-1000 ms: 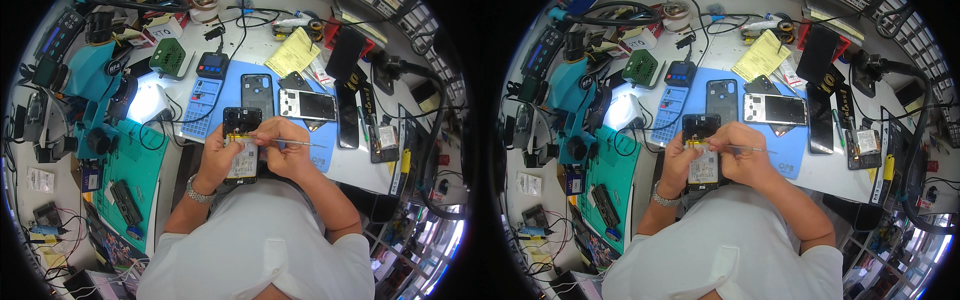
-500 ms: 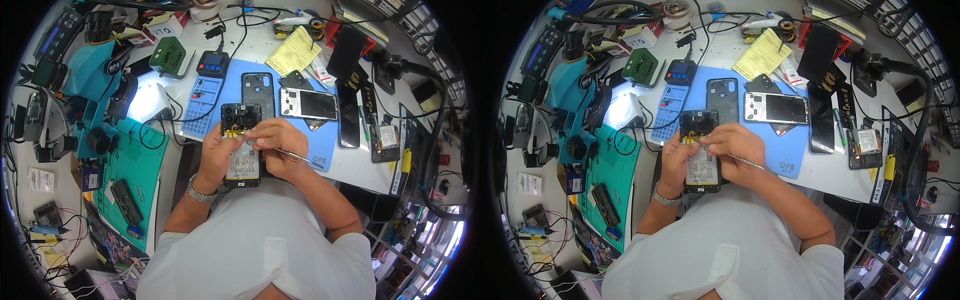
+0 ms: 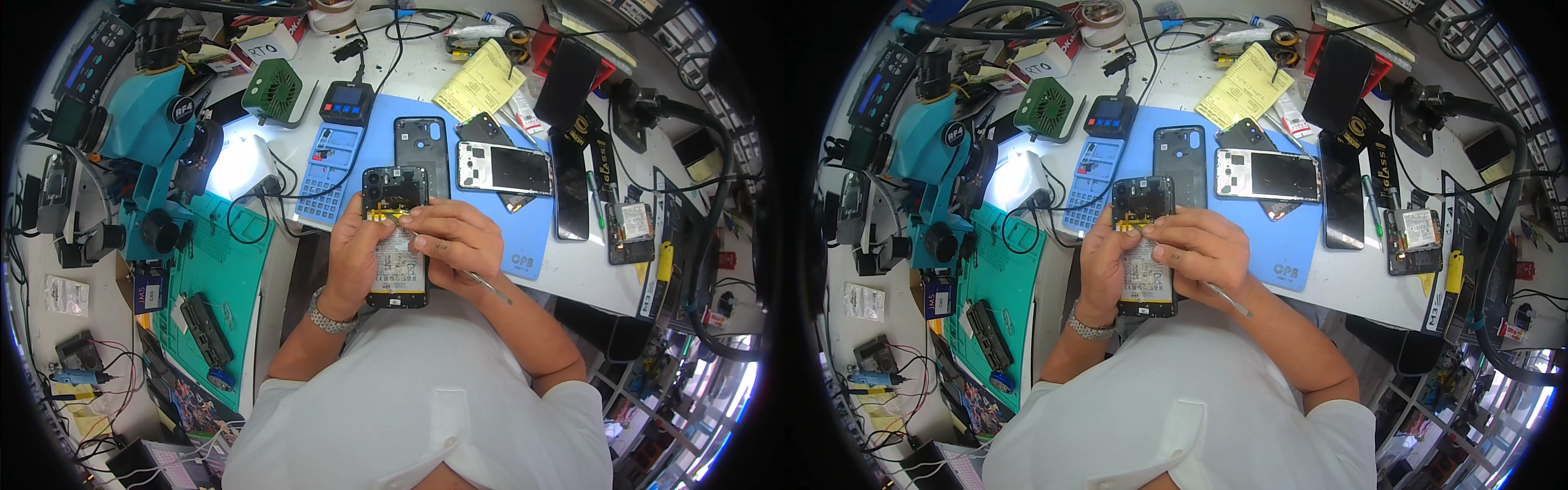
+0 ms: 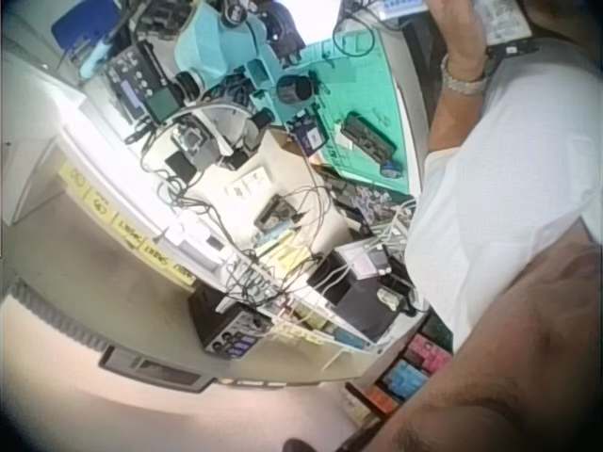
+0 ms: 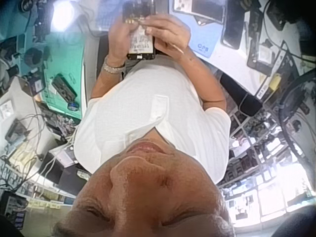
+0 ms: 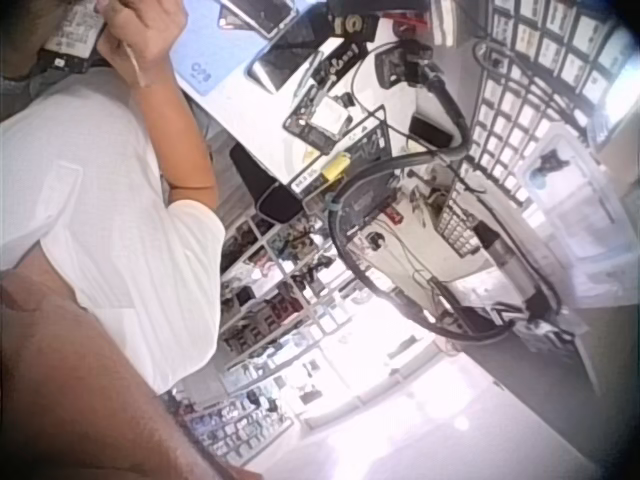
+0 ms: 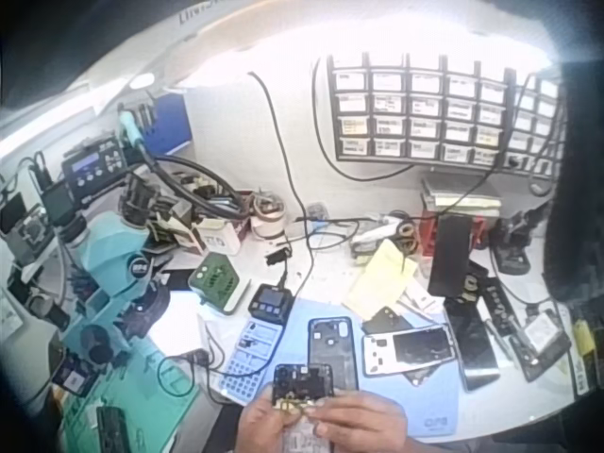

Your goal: The person disassembles two smartphones on a cluttered workbench. They use a screwdriver to remove screws and pry open the back covers, then use a hot air gun to heat components before disconnecting internal parts.

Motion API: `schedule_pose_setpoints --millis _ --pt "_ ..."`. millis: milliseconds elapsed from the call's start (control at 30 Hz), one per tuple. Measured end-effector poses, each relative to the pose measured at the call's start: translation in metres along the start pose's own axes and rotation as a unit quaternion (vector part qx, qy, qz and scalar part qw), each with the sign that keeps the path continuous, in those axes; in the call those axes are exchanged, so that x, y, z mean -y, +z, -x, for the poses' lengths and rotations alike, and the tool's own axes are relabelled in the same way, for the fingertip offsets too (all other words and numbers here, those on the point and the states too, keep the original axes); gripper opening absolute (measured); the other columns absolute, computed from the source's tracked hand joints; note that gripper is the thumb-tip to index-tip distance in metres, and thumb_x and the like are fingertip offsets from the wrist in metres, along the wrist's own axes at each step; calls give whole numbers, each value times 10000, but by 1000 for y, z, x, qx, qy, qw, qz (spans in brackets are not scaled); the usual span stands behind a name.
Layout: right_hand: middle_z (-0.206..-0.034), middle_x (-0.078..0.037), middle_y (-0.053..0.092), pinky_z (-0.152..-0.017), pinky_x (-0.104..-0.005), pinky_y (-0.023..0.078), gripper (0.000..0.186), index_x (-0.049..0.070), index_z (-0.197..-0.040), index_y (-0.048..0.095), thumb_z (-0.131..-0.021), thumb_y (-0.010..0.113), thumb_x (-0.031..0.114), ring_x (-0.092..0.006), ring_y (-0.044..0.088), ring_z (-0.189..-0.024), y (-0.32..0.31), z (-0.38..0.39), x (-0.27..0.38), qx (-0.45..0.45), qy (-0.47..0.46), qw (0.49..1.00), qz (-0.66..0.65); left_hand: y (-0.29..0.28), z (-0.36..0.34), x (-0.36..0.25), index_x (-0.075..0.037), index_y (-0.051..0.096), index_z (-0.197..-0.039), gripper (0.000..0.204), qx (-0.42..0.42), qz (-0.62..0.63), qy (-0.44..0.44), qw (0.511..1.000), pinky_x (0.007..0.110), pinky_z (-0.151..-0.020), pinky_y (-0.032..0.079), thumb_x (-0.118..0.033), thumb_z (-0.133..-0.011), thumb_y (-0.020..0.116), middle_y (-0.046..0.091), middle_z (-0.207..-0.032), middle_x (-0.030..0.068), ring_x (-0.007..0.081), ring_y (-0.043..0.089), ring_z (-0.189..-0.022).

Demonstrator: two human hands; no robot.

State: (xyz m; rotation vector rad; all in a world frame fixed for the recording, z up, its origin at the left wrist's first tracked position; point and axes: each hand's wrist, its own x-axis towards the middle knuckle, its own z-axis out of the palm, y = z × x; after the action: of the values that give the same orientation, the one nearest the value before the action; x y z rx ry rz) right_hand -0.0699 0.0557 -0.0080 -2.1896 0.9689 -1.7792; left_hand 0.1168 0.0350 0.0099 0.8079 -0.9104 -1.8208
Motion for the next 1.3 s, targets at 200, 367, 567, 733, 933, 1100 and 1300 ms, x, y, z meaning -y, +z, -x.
schedule_pose_setpoints --millis 200,367,567,733,933,1100,1300 --pt "-1079 -124 815 -934 -479 637 245 82 -935 714 -717 769 -16 -312 789 -1012 2 3 -2 -8 12 1000 2 2 1 4 -4 566 -1312 265 -6 -7 9 1000 277 -885 577 -30 -1052 522 710 -1162 74 96 687 -1009" --pt "-1073 -123 815 -945 -473 634 316 80 -959 712 -676 754 -55 -314 793 -1004 4 5 -5 -20 18 1000 -5 3 2 4 -3 567 -1314 261 -3 -15 12 1000 273 -874 576 -39 -1059 525 712 -1157 69 90 686 -1003" --pt "-1062 -117 818 -925 -448 642 340 84 -963 709 -685 753 -107 -308 797 -987 7 8 -3 -33 34 999 3 3 2 7 -3 572 -1311 266 -18 -15 5 1000 267 -864 575 -32 -1050 530 721 -1141 68 87 692 -985" --pt "-1056 -105 822 -873 -432 644 340 92 -945 705 -694 755 -133 -299 797 -961 15 13 0 -70 91 993 -35 2 1 8 -3 573 -1310 266 -22 -19 5 1000 271 -858 581 -28 -1048 534 729 -1123 67 90 699 -967" --pt "-1053 -104 826 -911 -465 611 353 95 -927 701 -663 731 -138 -287 787 -960 -4 -1 -4 17 34 999 4 3 4 6 -1 558 -1324 268 -1 -18 -17 1000 277 -864 585 -17 -1057 532 708 -1168 71 95 693 -988" --pt "-1055 -119 824 -928 -481 613 370 85 -935 686 -643 732 -139 -291 787 -950 1 -1 -5 -9 18 999 -47 4 6 6 -1 553 -1333 274 22 -18 -6 1000 273 -874 578 -7 -1062 522 690 -1190 68 87 672 -1021" --pt "-1024 -165 811 -935 -509 636 398 48 -929 659 -603 712 -174 -323 791 -924 4 1 -1 -29 24 997 -62 3 8 5 6 539 -1374 313 17 -34 0 999 276 -901 571 -5 -1061 521 686 -1208 69 87 666 -1050"
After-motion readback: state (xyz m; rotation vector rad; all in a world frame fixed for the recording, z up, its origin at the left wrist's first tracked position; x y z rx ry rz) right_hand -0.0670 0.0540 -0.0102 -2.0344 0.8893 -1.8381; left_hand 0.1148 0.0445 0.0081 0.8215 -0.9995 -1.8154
